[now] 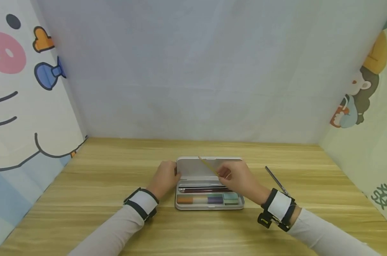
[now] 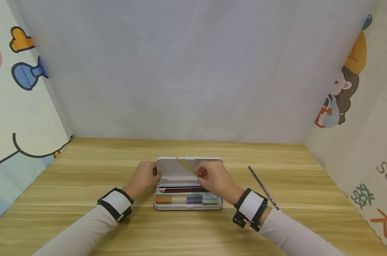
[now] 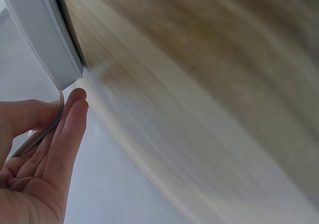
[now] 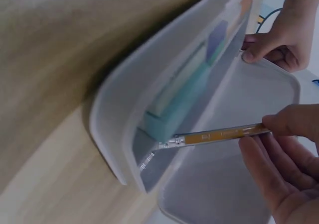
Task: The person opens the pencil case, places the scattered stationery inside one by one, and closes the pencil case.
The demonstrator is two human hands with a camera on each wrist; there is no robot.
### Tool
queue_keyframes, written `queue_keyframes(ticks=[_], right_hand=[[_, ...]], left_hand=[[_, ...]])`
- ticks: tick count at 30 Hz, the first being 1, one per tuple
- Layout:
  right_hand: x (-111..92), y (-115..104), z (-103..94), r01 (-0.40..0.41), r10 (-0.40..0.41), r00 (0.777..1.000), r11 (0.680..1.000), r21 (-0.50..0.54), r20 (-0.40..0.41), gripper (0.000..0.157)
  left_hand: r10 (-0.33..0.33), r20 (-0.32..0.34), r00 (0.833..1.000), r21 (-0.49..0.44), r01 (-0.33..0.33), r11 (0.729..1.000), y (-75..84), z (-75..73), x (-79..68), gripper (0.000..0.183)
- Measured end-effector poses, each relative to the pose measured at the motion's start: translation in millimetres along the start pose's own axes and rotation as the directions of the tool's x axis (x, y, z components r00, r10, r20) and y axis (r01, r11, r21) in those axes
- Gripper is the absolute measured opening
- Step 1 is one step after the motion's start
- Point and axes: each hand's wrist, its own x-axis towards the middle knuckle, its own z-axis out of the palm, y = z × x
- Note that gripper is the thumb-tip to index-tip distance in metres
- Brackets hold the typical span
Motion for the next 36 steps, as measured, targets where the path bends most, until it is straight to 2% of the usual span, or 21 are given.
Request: queue_keyframes(ticks=[8, 15, 20, 29, 36], right_hand=[[-0.3, 7.2, 10.2, 0.056, -0.056, 0.998, 0.998, -0.015, 0.029, 0.012], [-0.2, 10.7, 13.9, 0.07, -0.066, 0.994, 0.997, -0.038, 0.087, 0.012], [-0.8, 10.4, 15.0, 0.079, -0.073, 0.989, 0.996, -0.041, 0.125, 0.012], [-3.0, 16.5, 8.6, 0.077, -0.066, 0.99, 0.993, -0.086, 0.124, 0.013], [-11.5, 32.4, -3.2, 0.01, 0.004, 0.994, 0.991, -0.132, 0.106, 0.014]], left_hand=[[0.003, 0.001, 1.0, -0.009, -0.003, 1.0, 1.1, -1.3, 0.3, 0.01], [0.011, -0.012, 1.0, -0.013, -0.011, 1.0, 1.2, -1.2, -0.1, 0.006], [0.007, -0.008, 1.0, -0.006, -0.007, 1.0, 1.9, -1.6, -0.2, 0.009], [-0.003, -0.011, 1.0, -0.009, 0.003, 1.0, 2.0, -2.3, -0.1, 0.013], [-0.016, 0.008, 1.0, -0.017, 0.016, 1.0, 4.1, -3.1, -0.3, 0.012]])
